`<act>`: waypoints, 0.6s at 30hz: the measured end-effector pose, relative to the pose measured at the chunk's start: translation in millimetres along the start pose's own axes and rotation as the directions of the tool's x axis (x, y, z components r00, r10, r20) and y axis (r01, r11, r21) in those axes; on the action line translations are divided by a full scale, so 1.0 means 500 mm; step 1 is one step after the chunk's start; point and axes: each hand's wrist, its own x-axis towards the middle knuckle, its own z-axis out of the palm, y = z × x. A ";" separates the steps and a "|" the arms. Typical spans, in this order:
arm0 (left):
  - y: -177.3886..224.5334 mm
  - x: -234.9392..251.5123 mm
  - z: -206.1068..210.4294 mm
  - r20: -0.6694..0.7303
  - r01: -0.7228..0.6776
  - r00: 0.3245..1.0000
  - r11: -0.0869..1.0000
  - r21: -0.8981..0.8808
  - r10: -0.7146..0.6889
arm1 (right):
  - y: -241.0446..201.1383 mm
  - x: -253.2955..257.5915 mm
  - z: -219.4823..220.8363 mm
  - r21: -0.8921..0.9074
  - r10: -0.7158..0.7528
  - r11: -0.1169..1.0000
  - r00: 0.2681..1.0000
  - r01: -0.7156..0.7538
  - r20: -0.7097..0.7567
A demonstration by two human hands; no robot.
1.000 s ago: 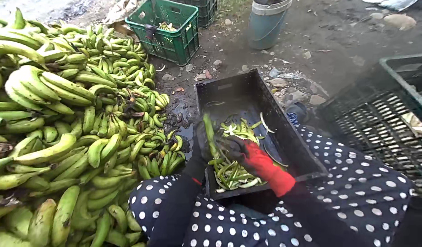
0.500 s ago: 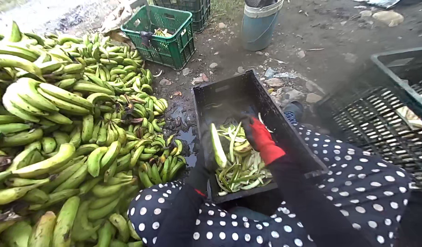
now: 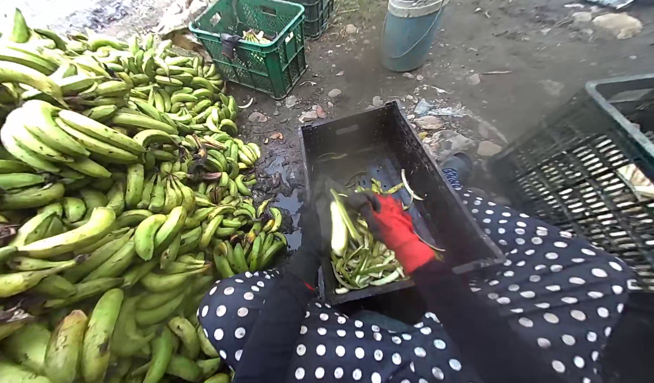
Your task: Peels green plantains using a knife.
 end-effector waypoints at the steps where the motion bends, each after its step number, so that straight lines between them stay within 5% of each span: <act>1: 0.008 -0.006 0.006 0.086 0.014 0.996 0.998 -0.066 -0.009 | -0.002 0.024 -0.010 -0.005 0.025 1.000 1.000 -0.025 0.003; 4: 0.042 -0.004 0.015 0.111 0.020 0.994 0.972 -0.235 0.007 | -0.002 0.051 -0.031 0.018 0.042 0.999 0.999 -0.042 -0.023; 6: 0.034 0.017 0.009 -0.113 0.007 0.993 0.957 -0.289 -0.041 | -0.005 0.027 -0.031 0.033 -0.004 0.999 0.999 0.006 -0.042; 8: 0.017 0.026 -0.007 -0.368 0.070 0.919 0.978 -0.196 -0.139 | -0.007 -0.021 -0.010 -0.033 -0.092 0.995 0.994 0.090 -0.054; 11: 0.017 0.025 -0.014 -0.521 0.057 0.835 0.970 -0.236 -0.176 | -0.006 -0.075 0.030 -0.112 -0.168 0.981 0.979 0.156 -0.113; 13: -0.001 0.017 -0.018 -0.416 0.000 0.905 0.979 -0.205 -0.088 | -0.012 -0.072 0.029 -0.090 -0.140 0.987 0.983 0.130 -0.117; 15: 0.046 0.005 -0.019 -0.169 0.110 0.978 0.992 -0.068 -0.120 | -0.021 -0.039 0.011 -0.052 -0.061 0.997 0.997 0.059 -0.045; 18: 0.020 0.017 -0.017 0.038 0.084 0.996 0.996 0.005 -0.085 | -0.010 0.027 -0.013 -0.007 0.005 1.000 1.000 -0.005 0.027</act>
